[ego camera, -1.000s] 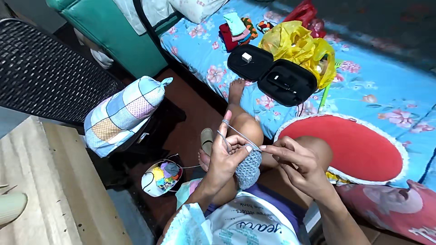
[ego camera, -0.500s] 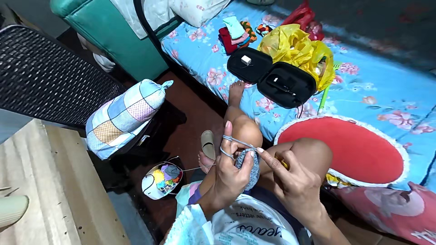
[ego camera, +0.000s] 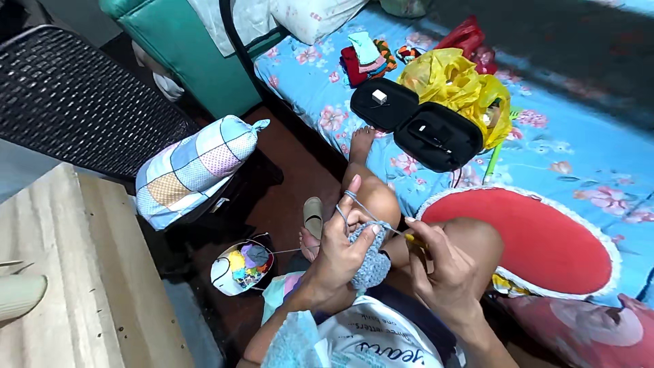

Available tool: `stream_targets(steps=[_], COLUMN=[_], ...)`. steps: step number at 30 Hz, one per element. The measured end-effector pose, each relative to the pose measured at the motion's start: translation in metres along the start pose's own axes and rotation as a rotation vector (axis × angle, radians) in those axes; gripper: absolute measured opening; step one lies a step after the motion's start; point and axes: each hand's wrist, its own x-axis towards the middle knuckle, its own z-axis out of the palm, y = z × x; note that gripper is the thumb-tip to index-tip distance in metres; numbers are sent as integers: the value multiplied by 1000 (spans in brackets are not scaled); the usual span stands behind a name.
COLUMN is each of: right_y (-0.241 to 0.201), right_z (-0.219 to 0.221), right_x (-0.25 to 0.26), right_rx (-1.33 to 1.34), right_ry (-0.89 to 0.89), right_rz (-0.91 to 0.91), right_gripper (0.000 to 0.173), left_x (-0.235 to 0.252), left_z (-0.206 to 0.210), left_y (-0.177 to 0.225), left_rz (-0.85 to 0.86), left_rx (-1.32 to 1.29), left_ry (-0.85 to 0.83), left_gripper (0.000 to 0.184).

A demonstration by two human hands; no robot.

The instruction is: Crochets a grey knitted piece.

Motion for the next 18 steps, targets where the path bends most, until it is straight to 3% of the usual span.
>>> stream_targets(steps=[2,6,8,13,15,18], right_y=[2,15,15,1,1,9], right_z=[-9,-20,-18,-10,-11,-5], right_x=[1,7,9,9,15,16], right_rx=[47,897,1099,772,897,1347], right_ry=[-67,-261,-287,-231,-247,-240], right_rz=[21,509,654,418,484,607], right_gripper=[32,42,41,28,29,41], left_x=[0,-2,-4,-13,-17,-17], left_z=[-2,0,2,14,21,29], left_y=[0,-3,-7,-19,-26,-24], left_rz=[-22,41,110,333,409,342], left_rx=[34,33,83,376,355,59], left_ry=[-26,-76,-82,-49,2,60], left_gripper=[74,67,61,44,37,41])
